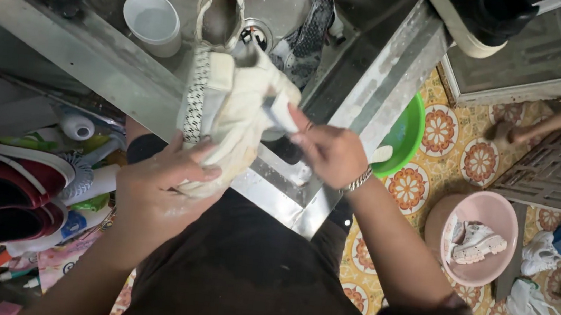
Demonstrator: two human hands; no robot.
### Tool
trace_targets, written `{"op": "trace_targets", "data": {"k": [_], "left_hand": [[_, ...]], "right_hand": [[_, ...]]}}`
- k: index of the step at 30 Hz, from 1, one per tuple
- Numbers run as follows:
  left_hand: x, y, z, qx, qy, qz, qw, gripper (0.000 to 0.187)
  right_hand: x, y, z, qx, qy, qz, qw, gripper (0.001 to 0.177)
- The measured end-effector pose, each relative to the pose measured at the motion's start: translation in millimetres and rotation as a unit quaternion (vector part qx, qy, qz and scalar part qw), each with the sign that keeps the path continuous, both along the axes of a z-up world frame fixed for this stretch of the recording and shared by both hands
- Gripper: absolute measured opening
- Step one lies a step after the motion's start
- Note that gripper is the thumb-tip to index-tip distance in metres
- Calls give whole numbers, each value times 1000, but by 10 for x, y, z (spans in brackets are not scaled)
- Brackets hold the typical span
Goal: Cleaning the exterior of white athletic shoes using a small brush and soapy water at a sink.
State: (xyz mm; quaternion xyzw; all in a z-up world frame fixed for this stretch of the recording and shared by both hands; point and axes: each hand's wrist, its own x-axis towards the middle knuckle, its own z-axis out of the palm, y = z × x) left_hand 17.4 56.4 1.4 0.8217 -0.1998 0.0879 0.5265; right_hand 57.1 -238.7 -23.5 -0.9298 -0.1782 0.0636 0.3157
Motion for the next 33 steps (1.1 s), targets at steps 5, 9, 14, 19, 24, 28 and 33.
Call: {"op": "trace_targets", "data": {"k": [5,9,14,19,24,28,33], "left_hand": [[6,27,3,4,12,-4,1000,24],[92,107,0,1,30,-47,998,23],[158,128,5,-9,44,-55,997,21],[189,185,-54,1,60,-81,995,20],[234,227,-71,-40,97,-80,991,25],[291,256,-47,48,69,-79,993,25],[286,320,-139,4,127,-102,987,24]], "right_hand": [[-261,166,80,74,-59,103,990,46],[-115,-162,-181,15,-24,36,999,26],[-230,85,83,24,-55,99,993,28],[-58,-247,-94,11,-54,66,996,24],[-70,-127,135,-2,-83,182,980,19],[92,-397,15,-27,-103,128,986,14],[-50,-173,-30,-16,-103,157,982,14]]}}
